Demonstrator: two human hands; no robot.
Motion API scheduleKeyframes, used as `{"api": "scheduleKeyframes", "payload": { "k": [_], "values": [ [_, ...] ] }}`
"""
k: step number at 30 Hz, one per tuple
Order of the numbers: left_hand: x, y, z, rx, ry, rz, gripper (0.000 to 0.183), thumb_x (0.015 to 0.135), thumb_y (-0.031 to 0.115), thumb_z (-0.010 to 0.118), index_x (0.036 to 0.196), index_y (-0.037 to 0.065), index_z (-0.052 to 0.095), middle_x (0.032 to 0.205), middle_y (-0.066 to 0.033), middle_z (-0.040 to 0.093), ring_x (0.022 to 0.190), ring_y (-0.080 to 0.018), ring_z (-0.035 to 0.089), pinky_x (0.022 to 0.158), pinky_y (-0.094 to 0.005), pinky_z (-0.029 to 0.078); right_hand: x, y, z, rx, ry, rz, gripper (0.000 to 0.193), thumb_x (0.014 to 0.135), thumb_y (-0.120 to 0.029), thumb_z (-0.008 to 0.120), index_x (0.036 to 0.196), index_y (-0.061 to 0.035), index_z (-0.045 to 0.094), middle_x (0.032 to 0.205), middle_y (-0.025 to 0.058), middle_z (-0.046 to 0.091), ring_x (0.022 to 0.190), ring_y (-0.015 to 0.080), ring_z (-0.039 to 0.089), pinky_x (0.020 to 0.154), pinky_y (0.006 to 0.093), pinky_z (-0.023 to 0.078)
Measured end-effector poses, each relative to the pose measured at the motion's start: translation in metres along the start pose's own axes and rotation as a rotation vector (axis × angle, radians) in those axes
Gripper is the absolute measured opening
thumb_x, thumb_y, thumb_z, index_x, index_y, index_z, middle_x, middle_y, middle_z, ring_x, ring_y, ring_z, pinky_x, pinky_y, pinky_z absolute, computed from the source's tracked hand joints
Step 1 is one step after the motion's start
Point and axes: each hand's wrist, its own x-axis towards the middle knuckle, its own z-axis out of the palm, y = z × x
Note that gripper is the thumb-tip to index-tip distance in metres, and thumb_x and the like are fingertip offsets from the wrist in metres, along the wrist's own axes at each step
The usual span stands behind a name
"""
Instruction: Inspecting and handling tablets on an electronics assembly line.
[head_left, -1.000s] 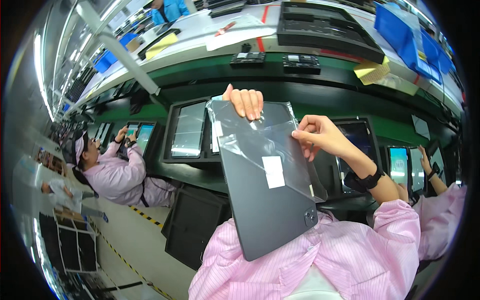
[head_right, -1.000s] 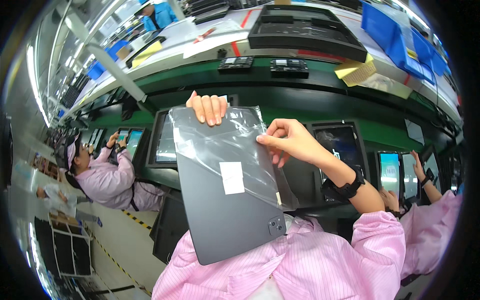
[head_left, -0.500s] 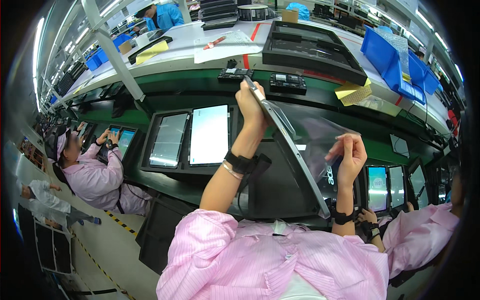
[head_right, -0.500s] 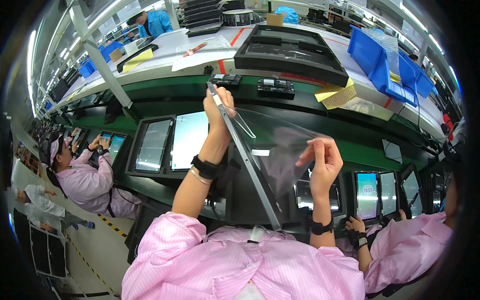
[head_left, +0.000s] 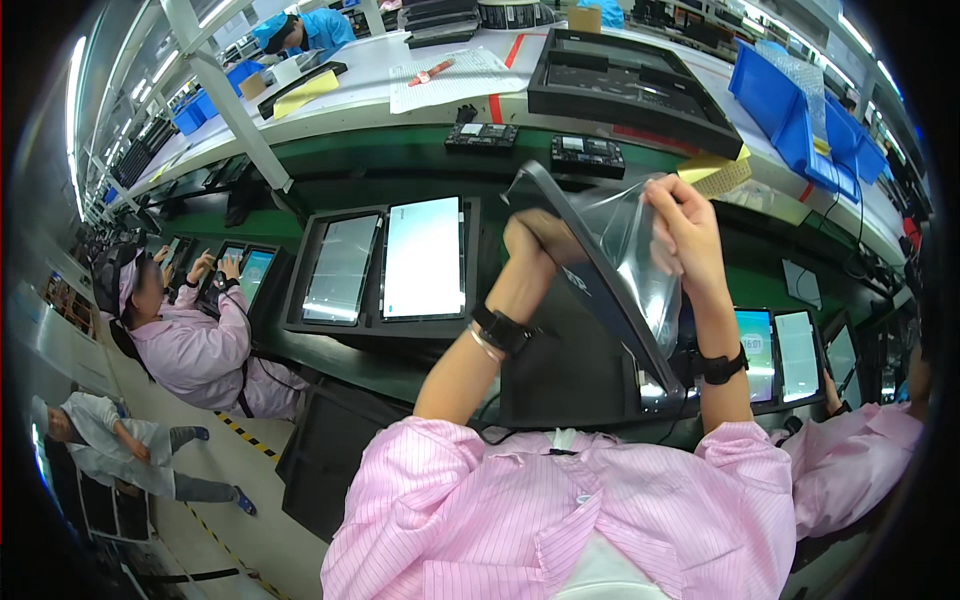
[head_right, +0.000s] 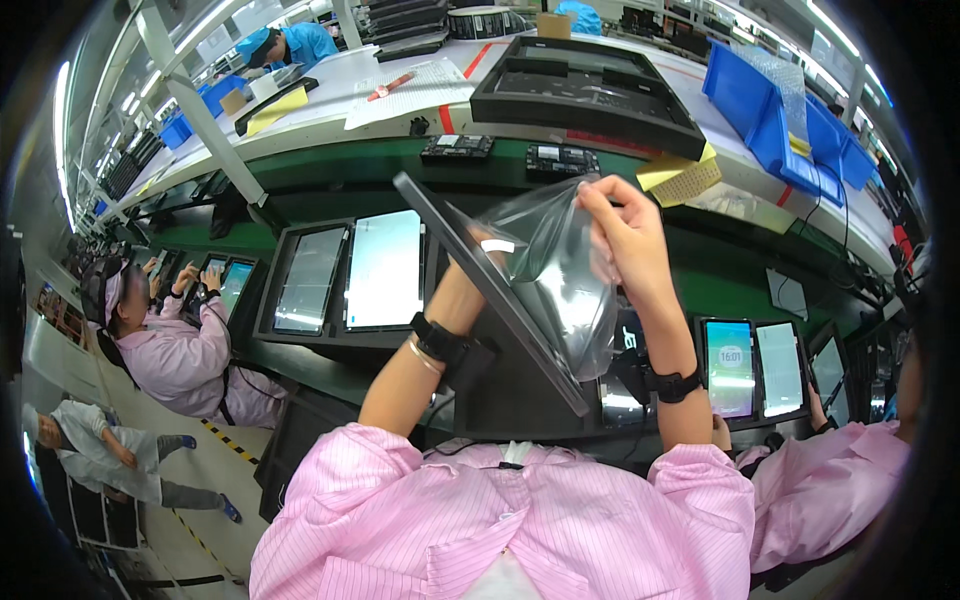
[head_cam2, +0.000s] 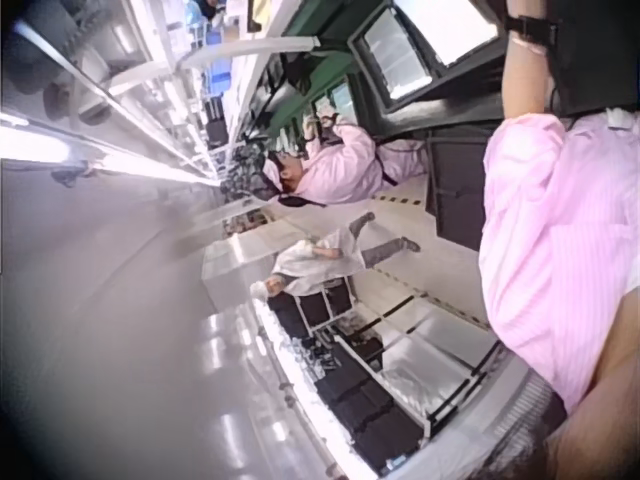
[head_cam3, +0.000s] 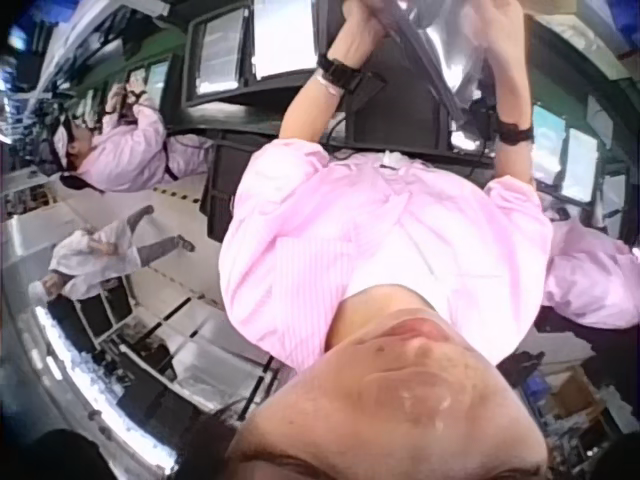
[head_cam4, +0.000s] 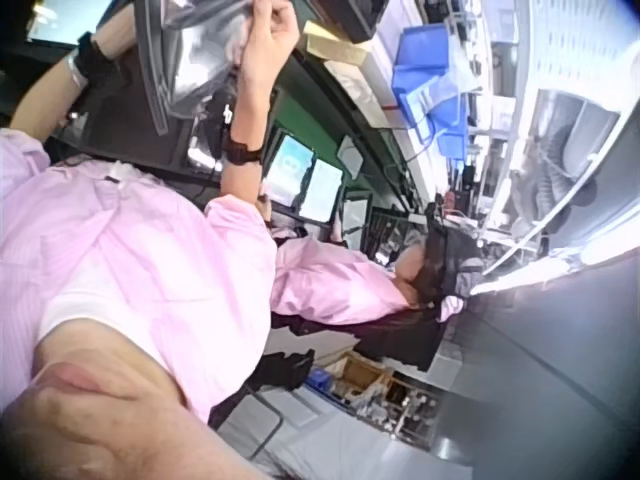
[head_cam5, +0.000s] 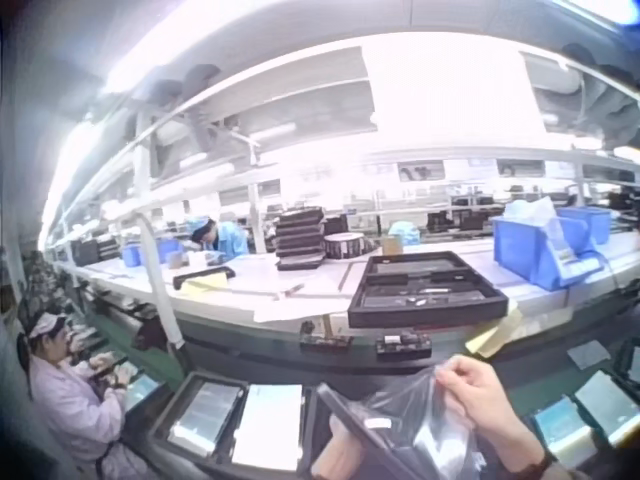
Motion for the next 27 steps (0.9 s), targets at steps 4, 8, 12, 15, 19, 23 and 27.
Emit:
{"api": "scheduleKeyframes", "payload": {
  "k": [4,8,12,15,19,23,27],
  "values": [
    [-0.024,-0.020,-0.007,-0.491,-0.416,-0.356,0.034,0.086,0.028,0.031,0.080,0.005,0.055,0.081,-0.0099,0.059,0.074,-0.0275,0.060,0.066,-0.0424,0.051,0.011,0.013,0.004,0.118,0.049,0.152,0.021,0.089,-0.021,0.050,0.075,-0.0054,0.048,0.044,-0.0040,0.034,0.027,0.0037,0.024,0.028,0.0192,0.023],
    [-0.048,-0.021,-0.003,-0.482,-0.025,-0.414,0.019,0.083,0.017,0.047,0.066,0.012,0.042,0.064,0.0013,0.038,0.061,-0.0126,0.042,0.058,-0.0290,0.039,0.011,0.028,0.002,0.311,0.030,0.196,0.022,0.089,-0.021,0.045,0.073,-0.0063,0.044,0.046,-0.0031,0.035,0.028,0.0044,0.024,0.028,0.0204,0.025],
    [-0.044,-0.031,-0.020,-0.490,-0.095,-0.439,0.020,0.085,0.021,0.040,0.071,0.010,0.048,0.069,-0.0032,0.048,0.062,-0.0179,0.049,0.057,-0.0319,0.043,0.012,0.037,-0.001,0.404,0.025,0.199,0.021,0.088,-0.020,0.045,0.072,-0.0067,0.044,0.046,-0.0024,0.035,0.029,0.0053,0.026,0.029,0.0209,0.026],
    [-0.027,-0.036,-0.043,-0.536,-0.337,-0.387,0.029,0.086,0.024,0.033,0.075,0.008,0.055,0.072,-0.0076,0.057,0.063,-0.0225,0.059,0.057,-0.0360,0.052,0.014,0.035,0.002,0.377,0.086,0.142,0.021,0.088,-0.019,0.046,0.070,-0.0072,0.043,0.046,-0.0013,0.037,0.030,0.0064,0.029,0.030,0.0217,0.028],
    [-0.004,-0.013,-0.052,0.257,-0.216,0.383,0.027,0.085,0.021,0.029,0.078,0.007,0.051,0.073,-0.0068,0.056,0.066,-0.0195,0.057,0.061,-0.0330,0.050,-0.001,0.008,0.014,0.159,-0.083,-0.006,0.023,0.087,-0.016,0.046,0.066,-0.0070,0.041,0.048,0.0022,0.043,0.034,0.0106,0.040,0.035,0.0239,0.035],
    [-0.002,0.024,-0.043,-0.111,0.188,0.386,0.025,0.086,0.025,0.031,0.073,0.009,0.045,0.066,-0.0015,0.048,0.060,-0.0128,0.049,0.058,-0.0262,0.043,-0.047,-0.030,0.029,-0.408,-0.309,-0.243,0.023,0.084,-0.017,0.052,0.066,-0.0027,0.044,0.054,0.0051,0.049,0.042,0.0124,0.047,0.043,0.0242,0.039],
    [-0.011,0.047,-0.044,-0.136,-0.280,0.582,0.032,0.089,0.023,0.032,0.063,0.009,0.044,0.052,-0.0034,0.044,0.045,-0.0118,0.045,0.041,-0.0212,0.038,-0.065,-0.032,0.035,-0.391,-0.593,-0.182,0.013,0.077,-0.012,0.060,0.076,0.0007,0.056,0.070,0.0055,0.056,0.056,0.0150,0.055,0.051,0.0240,0.043]
  ]
}}
